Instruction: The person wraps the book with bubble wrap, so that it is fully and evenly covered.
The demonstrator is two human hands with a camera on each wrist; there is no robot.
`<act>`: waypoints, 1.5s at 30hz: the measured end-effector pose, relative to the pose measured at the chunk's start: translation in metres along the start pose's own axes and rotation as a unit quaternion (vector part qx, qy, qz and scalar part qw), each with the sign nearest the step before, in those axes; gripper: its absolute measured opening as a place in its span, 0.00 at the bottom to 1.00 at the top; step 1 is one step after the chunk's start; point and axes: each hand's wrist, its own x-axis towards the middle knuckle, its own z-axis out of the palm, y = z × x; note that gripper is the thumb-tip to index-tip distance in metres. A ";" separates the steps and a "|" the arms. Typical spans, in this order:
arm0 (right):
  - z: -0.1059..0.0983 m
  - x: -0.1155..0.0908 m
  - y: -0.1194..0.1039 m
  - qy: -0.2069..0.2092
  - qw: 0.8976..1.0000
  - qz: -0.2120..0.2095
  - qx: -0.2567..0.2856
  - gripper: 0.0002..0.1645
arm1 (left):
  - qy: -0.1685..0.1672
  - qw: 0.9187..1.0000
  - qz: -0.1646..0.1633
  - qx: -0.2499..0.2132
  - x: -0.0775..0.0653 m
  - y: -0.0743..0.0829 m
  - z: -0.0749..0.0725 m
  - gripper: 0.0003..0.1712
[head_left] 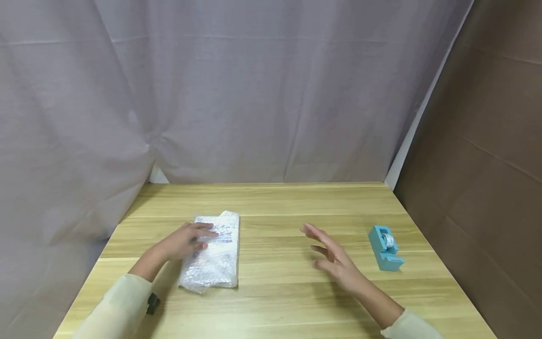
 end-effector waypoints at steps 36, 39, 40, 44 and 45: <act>0.068 0.060 -0.017 -0.089 0.993 0.043 0.061 0.59 | 0.009 1.000 0.006 -0.017 -0.001 -0.008 -0.002 0.24; 0.075 0.065 -0.017 -0.098 0.993 0.040 0.059 0.59 | 0.008 1.000 -0.002 -0.023 -0.001 -0.008 -0.003 0.24; 0.077 0.066 -0.017 -0.101 0.992 0.040 0.060 0.59 | 0.007 1.000 -0.004 -0.024 -0.001 -0.007 -0.003 0.24; 0.087 0.073 -0.016 -0.118 0.990 0.036 0.070 0.59 | 0.007 1.000 -0.013 -0.027 0.000 -0.007 -0.003 0.24; 0.090 0.074 -0.015 -0.122 0.989 0.036 0.072 0.58 | 0.007 0.999 -0.015 -0.028 0.000 -0.007 -0.003 0.24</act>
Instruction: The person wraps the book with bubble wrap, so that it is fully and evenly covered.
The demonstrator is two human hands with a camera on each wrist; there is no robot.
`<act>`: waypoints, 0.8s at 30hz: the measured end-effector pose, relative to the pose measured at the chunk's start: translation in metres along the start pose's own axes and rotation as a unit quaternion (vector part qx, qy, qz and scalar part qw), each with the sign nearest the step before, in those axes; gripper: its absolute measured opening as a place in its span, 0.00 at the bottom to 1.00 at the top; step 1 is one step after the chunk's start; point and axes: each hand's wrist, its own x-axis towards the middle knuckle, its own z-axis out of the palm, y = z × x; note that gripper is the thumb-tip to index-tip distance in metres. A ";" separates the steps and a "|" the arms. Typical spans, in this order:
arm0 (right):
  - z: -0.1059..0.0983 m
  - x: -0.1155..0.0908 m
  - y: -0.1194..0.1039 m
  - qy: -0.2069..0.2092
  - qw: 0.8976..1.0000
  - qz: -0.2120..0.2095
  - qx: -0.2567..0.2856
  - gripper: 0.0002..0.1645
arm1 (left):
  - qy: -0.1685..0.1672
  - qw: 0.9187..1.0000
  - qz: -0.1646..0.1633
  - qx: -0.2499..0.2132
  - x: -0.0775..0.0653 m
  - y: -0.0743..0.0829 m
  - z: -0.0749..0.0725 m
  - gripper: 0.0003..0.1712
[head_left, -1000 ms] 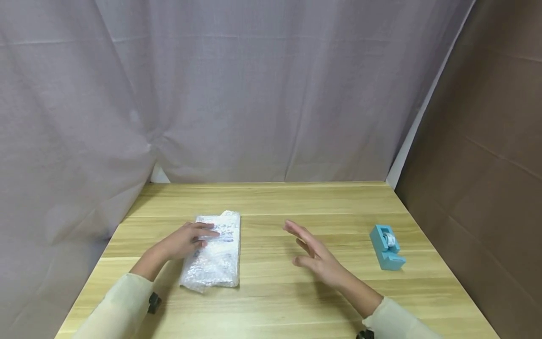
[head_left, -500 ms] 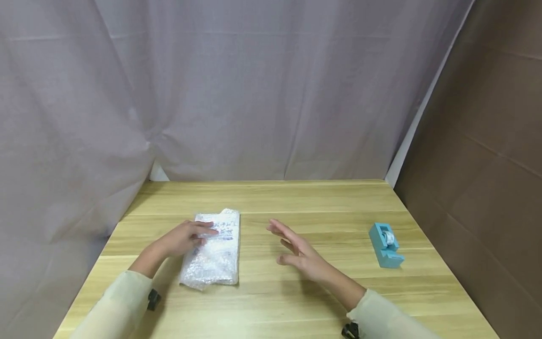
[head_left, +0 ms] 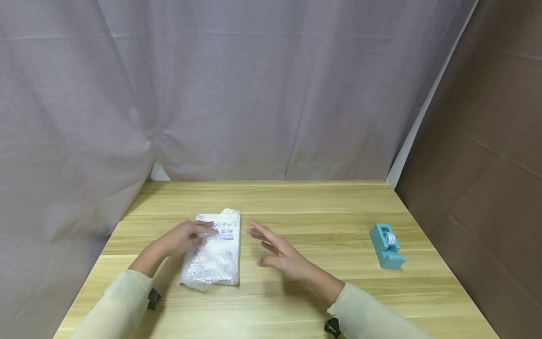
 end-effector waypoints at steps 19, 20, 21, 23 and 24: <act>0.041 0.037 0.012 -0.050 0.998 0.024 0.022 0.60 | -0.003 1.000 0.010 -0.011 0.001 -0.001 -0.001 0.23; 0.044 0.039 0.013 -0.051 0.998 0.025 0.021 0.60 | -0.004 1.000 0.008 -0.012 0.000 -0.001 -0.002 0.23; 0.046 0.041 0.014 -0.052 0.998 0.027 0.021 0.60 | -0.006 1.000 0.007 -0.013 0.000 0.000 -0.002 0.23; 0.050 0.044 0.016 -0.054 0.998 0.034 0.016 0.61 | -0.008 1.000 0.002 -0.015 -0.001 0.001 -0.003 0.22; 0.052 0.045 0.017 -0.056 0.998 0.037 0.015 0.61 | -0.009 1.000 0.000 -0.017 -0.001 0.002 -0.003 0.22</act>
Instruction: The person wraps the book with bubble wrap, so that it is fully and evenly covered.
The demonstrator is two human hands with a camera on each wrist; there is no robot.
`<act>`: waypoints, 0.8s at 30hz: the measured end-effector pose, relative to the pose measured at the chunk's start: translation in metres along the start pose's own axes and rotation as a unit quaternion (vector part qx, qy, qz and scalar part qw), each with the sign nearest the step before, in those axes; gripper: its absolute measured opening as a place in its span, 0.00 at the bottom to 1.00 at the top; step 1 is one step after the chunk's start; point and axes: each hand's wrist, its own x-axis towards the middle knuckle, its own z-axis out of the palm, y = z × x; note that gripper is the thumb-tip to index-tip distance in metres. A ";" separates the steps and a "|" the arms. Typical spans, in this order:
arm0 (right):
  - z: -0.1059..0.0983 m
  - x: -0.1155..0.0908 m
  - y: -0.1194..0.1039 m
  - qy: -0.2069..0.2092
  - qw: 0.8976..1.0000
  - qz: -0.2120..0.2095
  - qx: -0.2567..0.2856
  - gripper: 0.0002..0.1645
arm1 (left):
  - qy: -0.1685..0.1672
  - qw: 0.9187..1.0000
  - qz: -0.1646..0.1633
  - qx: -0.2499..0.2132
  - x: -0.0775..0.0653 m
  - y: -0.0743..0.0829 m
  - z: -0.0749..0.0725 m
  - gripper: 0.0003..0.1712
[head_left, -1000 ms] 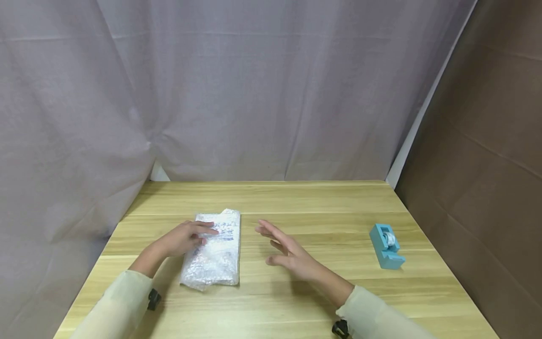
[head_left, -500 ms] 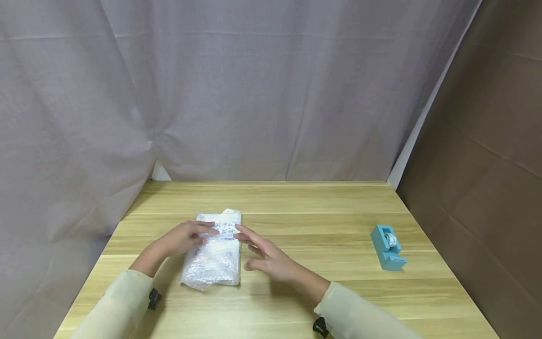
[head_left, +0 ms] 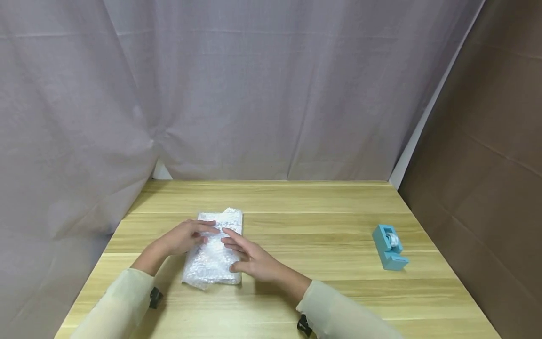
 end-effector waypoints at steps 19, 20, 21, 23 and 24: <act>0.010 0.016 0.013 0.006 0.998 0.022 -0.059 0.62 | 0.013 1.000 -0.008 -0.022 0.003 0.000 -0.001 0.21; 0.011 0.017 0.013 0.006 0.998 0.021 -0.060 0.62 | 0.013 1.000 -0.009 -0.022 0.003 0.000 -0.001 0.21; 0.012 0.019 0.013 0.006 0.998 0.020 -0.062 0.62 | 0.013 1.000 -0.008 -0.021 0.002 -0.001 -0.001 0.21; 0.013 0.020 0.013 0.006 0.997 0.021 -0.074 0.63 | 0.015 1.000 -0.012 -0.022 0.002 -0.002 -0.001 0.21; 0.014 0.021 0.013 0.007 0.997 0.021 -0.080 0.63 | 0.016 1.000 -0.014 -0.023 0.001 -0.003 -0.001 0.20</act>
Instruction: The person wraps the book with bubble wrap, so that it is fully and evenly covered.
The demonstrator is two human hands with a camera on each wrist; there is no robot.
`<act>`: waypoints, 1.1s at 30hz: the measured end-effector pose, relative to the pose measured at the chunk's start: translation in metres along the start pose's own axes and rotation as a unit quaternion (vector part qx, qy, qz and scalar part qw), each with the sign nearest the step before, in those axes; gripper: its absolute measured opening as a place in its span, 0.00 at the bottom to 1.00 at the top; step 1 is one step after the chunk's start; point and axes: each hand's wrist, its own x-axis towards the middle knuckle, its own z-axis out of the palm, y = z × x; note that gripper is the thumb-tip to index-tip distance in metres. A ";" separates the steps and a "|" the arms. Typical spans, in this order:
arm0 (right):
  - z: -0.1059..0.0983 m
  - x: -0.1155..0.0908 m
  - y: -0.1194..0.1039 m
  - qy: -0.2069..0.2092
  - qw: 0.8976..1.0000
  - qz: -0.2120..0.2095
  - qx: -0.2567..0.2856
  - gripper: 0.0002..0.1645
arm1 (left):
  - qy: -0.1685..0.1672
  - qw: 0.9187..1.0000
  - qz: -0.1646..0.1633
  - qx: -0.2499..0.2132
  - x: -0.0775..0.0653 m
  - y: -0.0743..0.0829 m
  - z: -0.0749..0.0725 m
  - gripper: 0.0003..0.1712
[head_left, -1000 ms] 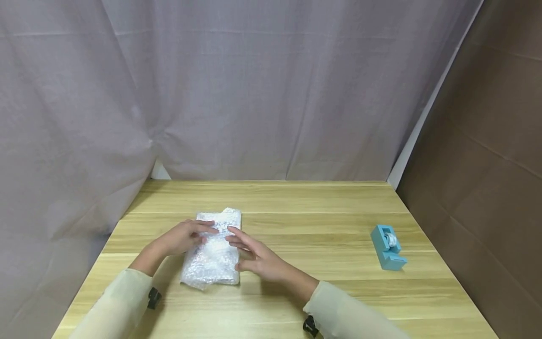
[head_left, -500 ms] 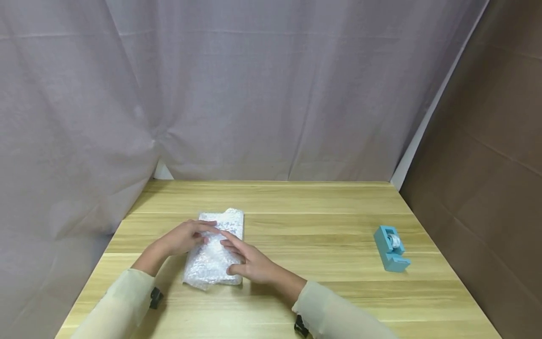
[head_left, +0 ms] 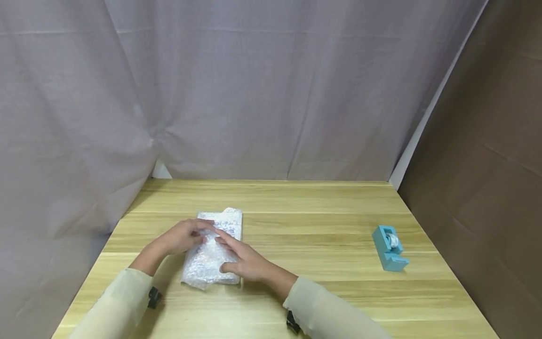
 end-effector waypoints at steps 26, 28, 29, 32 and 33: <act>0.010 0.012 0.003 -0.017 0.993 0.066 -0.096 0.67 | 0.035 0.999 -0.020 -0.019 -0.011 -0.007 0.002 0.25; 0.010 0.013 0.004 -0.014 0.992 0.070 -0.100 0.67 | 0.031 0.999 -0.021 -0.028 -0.012 -0.007 0.001 0.25; 0.011 0.014 0.004 -0.012 0.992 0.073 -0.100 0.67 | 0.030 0.999 -0.019 -0.028 -0.012 -0.006 0.000 0.25; 0.012 0.016 0.004 -0.007 0.991 0.080 -0.103 0.66 | 0.028 0.999 -0.017 -0.034 -0.012 -0.005 -0.002 0.26; 0.013 0.017 0.004 -0.006 0.991 0.080 -0.106 0.66 | 0.024 0.999 -0.022 -0.042 -0.012 -0.005 -0.002 0.26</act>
